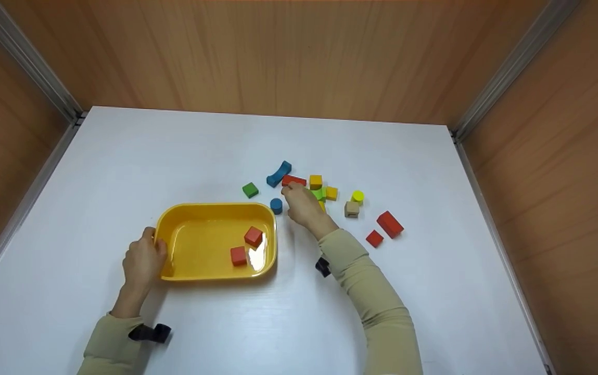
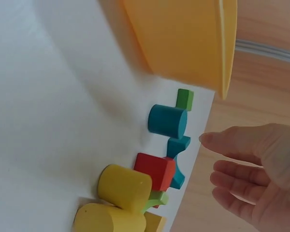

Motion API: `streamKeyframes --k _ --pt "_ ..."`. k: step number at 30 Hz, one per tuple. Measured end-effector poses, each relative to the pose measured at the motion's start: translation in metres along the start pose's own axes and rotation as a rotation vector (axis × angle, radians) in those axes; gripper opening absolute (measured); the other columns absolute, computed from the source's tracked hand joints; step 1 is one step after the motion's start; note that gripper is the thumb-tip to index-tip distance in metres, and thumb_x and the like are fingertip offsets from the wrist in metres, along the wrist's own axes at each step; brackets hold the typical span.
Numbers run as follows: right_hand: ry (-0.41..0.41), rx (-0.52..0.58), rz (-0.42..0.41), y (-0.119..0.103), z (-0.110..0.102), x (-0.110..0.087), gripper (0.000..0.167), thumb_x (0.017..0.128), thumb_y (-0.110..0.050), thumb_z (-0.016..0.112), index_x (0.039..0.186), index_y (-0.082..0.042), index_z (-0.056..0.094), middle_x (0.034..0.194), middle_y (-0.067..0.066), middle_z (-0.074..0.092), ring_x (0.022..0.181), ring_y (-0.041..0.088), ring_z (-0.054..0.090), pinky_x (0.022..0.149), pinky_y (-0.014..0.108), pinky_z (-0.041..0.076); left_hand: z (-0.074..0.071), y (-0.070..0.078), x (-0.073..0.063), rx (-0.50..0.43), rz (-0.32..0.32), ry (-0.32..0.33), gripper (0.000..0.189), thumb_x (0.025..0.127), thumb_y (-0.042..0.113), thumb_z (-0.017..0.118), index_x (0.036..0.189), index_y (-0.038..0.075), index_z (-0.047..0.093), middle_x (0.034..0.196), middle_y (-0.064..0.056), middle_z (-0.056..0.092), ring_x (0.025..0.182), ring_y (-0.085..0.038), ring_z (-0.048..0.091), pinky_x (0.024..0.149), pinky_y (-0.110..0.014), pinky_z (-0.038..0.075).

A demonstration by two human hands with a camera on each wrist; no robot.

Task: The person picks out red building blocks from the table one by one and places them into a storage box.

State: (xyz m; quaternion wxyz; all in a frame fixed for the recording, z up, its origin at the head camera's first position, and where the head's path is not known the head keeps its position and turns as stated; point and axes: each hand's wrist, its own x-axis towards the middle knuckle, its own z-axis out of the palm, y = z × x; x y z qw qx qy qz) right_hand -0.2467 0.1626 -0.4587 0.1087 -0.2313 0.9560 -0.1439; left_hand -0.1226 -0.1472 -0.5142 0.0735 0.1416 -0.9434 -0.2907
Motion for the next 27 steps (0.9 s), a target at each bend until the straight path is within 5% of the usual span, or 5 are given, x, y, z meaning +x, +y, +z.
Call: streamKeyframes --k 11,27 --pt "-0.056 0.009 0.056 0.013 0.010 0.016 0.051 0.076 -0.002 0.066 0.123 -0.007 0.048 0.127 0.011 0.042 0.113 0.026 0.040 0.093 0.037 0.035 0.003 0.002 0.000 0.005 -0.001 -0.006 0.020 0.086 0.006 0.048 0.102 -0.005 0.047 0.062 -0.012 0.055 0.044 -0.019 0.048 0.040 -0.029 0.039" --pt "-0.091 0.002 0.051 0.029 0.018 0.026 0.050 0.077 0.001 0.064 0.124 -0.006 0.047 0.124 0.011 0.044 0.112 0.026 0.039 0.095 0.040 0.031 0.005 0.002 0.001 0.009 0.002 -0.010 0.025 0.086 0.007 0.048 0.107 -0.006 0.047 0.065 -0.014 0.056 0.047 -0.020 0.049 0.042 -0.032 0.041"
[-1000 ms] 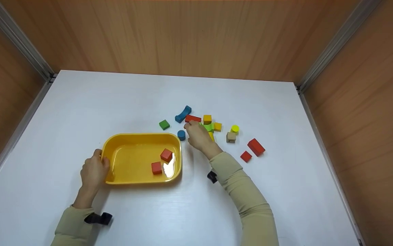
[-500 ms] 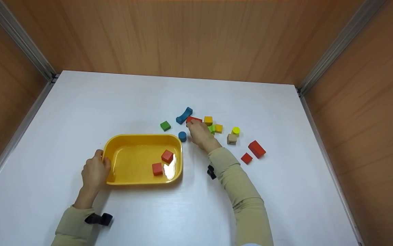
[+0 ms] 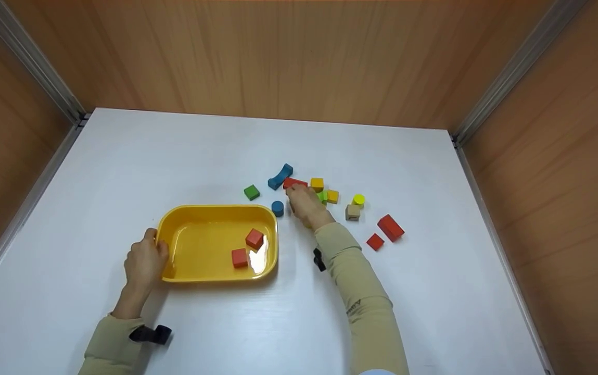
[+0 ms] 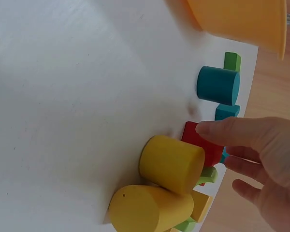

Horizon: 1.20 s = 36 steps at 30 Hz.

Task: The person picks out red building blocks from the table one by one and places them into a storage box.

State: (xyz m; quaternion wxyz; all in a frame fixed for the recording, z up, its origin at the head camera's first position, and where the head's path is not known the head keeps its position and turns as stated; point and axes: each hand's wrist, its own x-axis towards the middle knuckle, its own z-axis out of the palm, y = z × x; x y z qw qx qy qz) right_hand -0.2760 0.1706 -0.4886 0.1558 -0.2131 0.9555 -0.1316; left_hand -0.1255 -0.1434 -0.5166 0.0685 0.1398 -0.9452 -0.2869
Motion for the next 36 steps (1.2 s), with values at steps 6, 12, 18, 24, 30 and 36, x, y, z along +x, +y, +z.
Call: streamKeyframes --k 6,12,18,24,30,36 --pt "0.005 -0.074 -0.008 0.006 0.003 0.002 0.047 0.076 0.002 0.065 0.120 -0.004 0.049 0.117 0.012 0.048 0.107 0.029 0.042 0.096 0.041 0.031 0.001 0.000 0.000 -0.008 0.027 0.038 0.019 0.084 0.004 0.049 0.100 -0.006 0.049 0.062 -0.014 0.056 0.044 -0.020 0.049 0.039 -0.031 0.040" --pt "0.009 -0.051 -0.005 0.009 0.005 0.005 0.039 0.080 -0.003 0.062 0.117 -0.005 0.051 0.114 0.012 0.050 0.104 0.028 0.042 0.095 0.040 0.032 0.002 0.000 0.001 -0.010 0.035 0.053 0.016 0.084 0.004 0.049 0.097 -0.006 0.049 0.061 -0.014 0.056 0.044 -0.019 0.049 0.039 -0.030 0.039" --pt "0.001 -0.005 0.002 0.011 0.006 0.005 0.037 0.082 -0.004 0.059 0.118 -0.005 0.051 0.116 0.012 0.050 0.105 0.028 0.042 0.094 0.040 0.033 0.002 0.000 0.001 -0.006 0.028 0.041 0.017 0.084 0.004 0.049 0.098 -0.006 0.049 0.062 -0.014 0.056 0.044 -0.019 0.049 0.039 -0.030 0.039" --pt "0.026 0.021 0.002 0.012 0.008 0.003 0.037 0.082 -0.005 0.060 0.118 -0.006 0.052 0.115 0.010 0.051 0.104 0.026 0.043 0.093 0.039 0.034 0.002 0.000 0.000 -0.006 0.022 0.035 0.017 0.084 0.004 0.049 0.098 -0.006 0.048 0.061 -0.013 0.055 0.043 -0.019 0.048 0.038 -0.029 0.038" --pt "0.066 0.073 -0.004 0.013 0.011 -0.002 0.039 0.082 -0.006 0.061 0.120 -0.005 0.051 0.113 0.010 0.052 0.102 0.024 0.045 0.092 0.038 0.035 0.001 -0.001 0.000 -0.008 0.023 0.034 0.018 0.084 0.004 0.049 0.099 -0.006 0.049 0.061 -0.013 0.055 0.043 -0.019 0.048 0.039 -0.030 0.039" --pt "0.088 0.116 -0.002 0.014 0.011 -0.006 0.040 0.081 -0.007 0.062 0.120 -0.003 0.052 0.116 0.012 0.051 0.105 0.025 0.044 0.092 0.039 0.035 0.002 -0.001 0.000 -0.020 0.030 0.048 0.015 0.083 0.004 0.049 0.095 -0.004 0.048 0.059 -0.013 0.054 0.043 -0.020 0.047 0.038 -0.033 0.038"
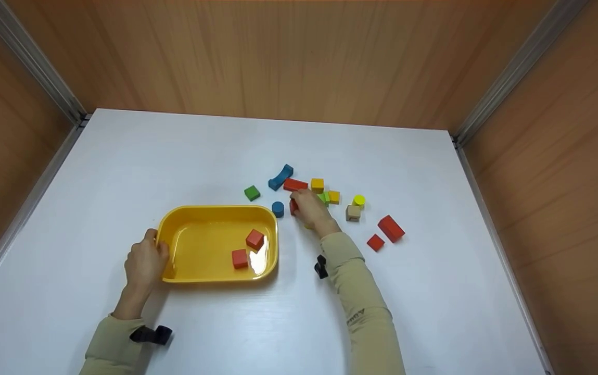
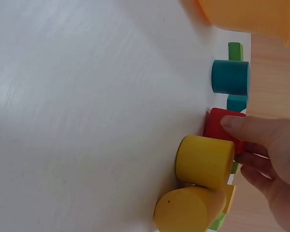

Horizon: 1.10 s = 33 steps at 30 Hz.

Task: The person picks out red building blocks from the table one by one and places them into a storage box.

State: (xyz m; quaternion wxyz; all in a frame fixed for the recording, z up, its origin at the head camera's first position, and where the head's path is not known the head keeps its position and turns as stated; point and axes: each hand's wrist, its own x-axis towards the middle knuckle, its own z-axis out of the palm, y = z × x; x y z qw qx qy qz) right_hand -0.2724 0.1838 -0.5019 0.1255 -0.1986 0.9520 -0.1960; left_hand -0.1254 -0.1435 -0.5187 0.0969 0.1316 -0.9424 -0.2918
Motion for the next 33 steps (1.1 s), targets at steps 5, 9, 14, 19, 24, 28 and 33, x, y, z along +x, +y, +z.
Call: streamKeyframes --k 5,9,14,19,24,28,33 --pt "0.030 0.036 0.000 0.001 -0.002 -0.003 0.041 0.081 -0.009 0.062 0.120 -0.002 0.051 0.120 0.013 0.049 0.109 0.027 0.043 0.094 0.040 0.034 0.000 0.000 0.000 -0.012 0.013 0.014 0.012 0.082 0.003 0.049 0.092 -0.004 0.048 0.057 -0.012 0.053 0.043 -0.020 0.047 0.037 -0.033 0.037" --pt "0.059 0.067 -0.013 0.000 -0.004 -0.006 0.043 0.081 -0.011 0.063 0.121 -0.002 0.050 0.120 0.013 0.049 0.108 0.027 0.043 0.093 0.039 0.035 0.000 0.001 0.001 -0.008 0.007 0.005 0.015 0.083 0.003 0.049 0.095 -0.005 0.048 0.059 -0.013 0.054 0.044 -0.020 0.048 0.039 -0.033 0.038" --pt "0.091 0.123 -0.022 -0.004 -0.007 -0.012 0.043 0.082 -0.012 0.062 0.122 -0.004 0.050 0.116 0.011 0.050 0.103 0.025 0.043 0.090 0.037 0.038 0.000 0.002 0.001 -0.001 -0.003 0.005 0.016 0.084 0.005 0.049 0.097 -0.004 0.049 0.059 -0.012 0.054 0.043 -0.019 0.048 0.039 -0.031 0.038" --pt "0.141 0.163 -0.040 -0.013 -0.011 -0.019 0.043 0.081 -0.011 0.063 0.122 -0.006 0.051 0.114 0.009 0.050 0.101 0.023 0.044 0.089 0.036 0.039 -0.001 0.002 0.002 -0.005 -0.005 -0.007 0.015 0.084 0.005 0.048 0.096 -0.005 0.048 0.058 -0.012 0.053 0.043 -0.019 0.047 0.038 -0.031 0.038" --pt "0.188 0.168 -0.063 -0.022 -0.012 -0.024 0.043 0.081 -0.012 0.063 0.122 -0.008 0.051 0.116 0.008 0.050 0.105 0.023 0.043 0.090 0.035 0.038 -0.001 0.002 0.002 -0.003 -0.013 -0.008 0.017 0.085 0.006 0.048 0.098 -0.004 0.048 0.060 -0.012 0.053 0.044 -0.020 0.048 0.040 -0.031 0.039" --pt "0.247 0.125 -0.127 -0.030 -0.012 -0.029 0.041 0.081 -0.012 0.064 0.120 -0.006 0.052 0.116 0.009 0.050 0.106 0.023 0.043 0.090 0.034 0.038 0.000 0.001 0.003 -0.001 -0.015 -0.010 0.016 0.085 0.006 0.048 0.098 -0.004 0.048 0.060 -0.012 0.054 0.045 -0.020 0.048 0.041 -0.031 0.040" --pt "0.328 0.094 -0.219 -0.041 -0.011 -0.032 0.039 0.078 -0.010 0.066 0.116 -0.004 0.055 0.113 0.009 0.052 0.104 0.023 0.045 0.089 0.034 0.039 -0.001 0.002 0.003 0.017 -0.018 -0.026 0.017 0.085 0.006 0.048 0.099 -0.004 0.048 0.061 -0.013 0.055 0.044 -0.020 0.048 0.040 -0.031 0.039"
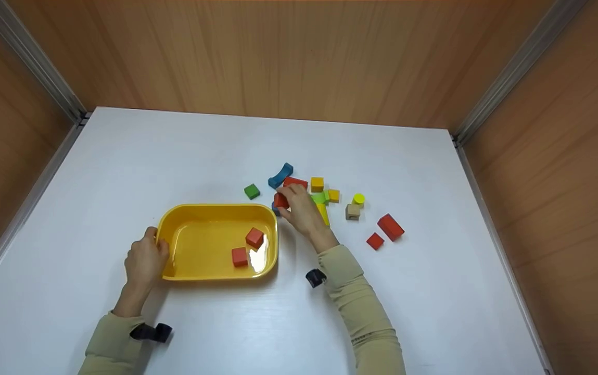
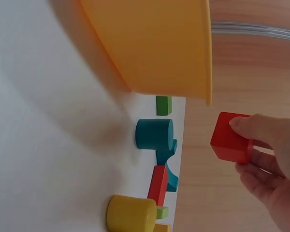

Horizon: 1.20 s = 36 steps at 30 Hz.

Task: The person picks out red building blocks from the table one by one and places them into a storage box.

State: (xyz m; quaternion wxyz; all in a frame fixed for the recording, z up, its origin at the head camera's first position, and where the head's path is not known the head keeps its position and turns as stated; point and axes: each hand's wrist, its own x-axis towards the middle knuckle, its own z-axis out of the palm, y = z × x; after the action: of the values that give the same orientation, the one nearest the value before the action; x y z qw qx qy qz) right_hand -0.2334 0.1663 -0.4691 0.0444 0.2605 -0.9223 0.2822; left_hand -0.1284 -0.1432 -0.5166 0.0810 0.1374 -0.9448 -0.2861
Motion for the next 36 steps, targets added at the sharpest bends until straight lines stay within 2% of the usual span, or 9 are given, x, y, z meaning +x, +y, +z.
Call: streamKeyframes --k 10,22,29,36 --pt "0.002 0.012 -0.069 -0.027 0.010 -0.004 0.040 0.078 -0.009 0.066 0.116 -0.007 0.054 0.112 0.006 0.051 0.104 0.018 0.046 0.087 0.028 0.041 -0.001 0.001 0.001 -0.003 -0.023 -0.018 0.021 0.086 0.007 0.048 0.103 -0.005 0.047 0.064 -0.013 0.056 0.046 -0.021 0.050 0.042 -0.032 0.042" --pt "-0.058 0.053 -0.109 -0.055 0.034 -0.004 0.040 0.079 -0.010 0.065 0.117 -0.008 0.053 0.111 0.005 0.050 0.102 0.015 0.046 0.085 0.023 0.041 -0.001 0.000 0.000 -0.010 -0.029 -0.030 0.023 0.086 0.008 0.047 0.106 -0.005 0.047 0.065 -0.013 0.055 0.047 -0.020 0.048 0.043 -0.032 0.040" --pt "-0.103 0.097 -0.155 -0.065 0.049 -0.002 0.038 0.081 -0.011 0.063 0.117 -0.007 0.052 0.111 0.005 0.050 0.101 0.016 0.045 0.084 0.023 0.041 0.000 -0.002 0.000 -0.024 0.019 0.021 0.018 0.084 0.003 0.048 0.099 -0.006 0.049 0.059 -0.013 0.055 0.042 -0.019 0.047 0.037 -0.030 0.038" --pt "-0.176 0.083 -0.081 -0.077 0.062 -0.001 0.039 0.080 -0.014 0.064 0.117 -0.010 0.053 0.113 0.003 0.048 0.103 0.015 0.043 0.085 0.023 0.041 0.000 -0.001 0.000 -0.018 -0.004 0.006 0.019 0.085 0.005 0.048 0.101 -0.005 0.048 0.061 -0.012 0.055 0.043 -0.018 0.048 0.039 -0.029 0.038"
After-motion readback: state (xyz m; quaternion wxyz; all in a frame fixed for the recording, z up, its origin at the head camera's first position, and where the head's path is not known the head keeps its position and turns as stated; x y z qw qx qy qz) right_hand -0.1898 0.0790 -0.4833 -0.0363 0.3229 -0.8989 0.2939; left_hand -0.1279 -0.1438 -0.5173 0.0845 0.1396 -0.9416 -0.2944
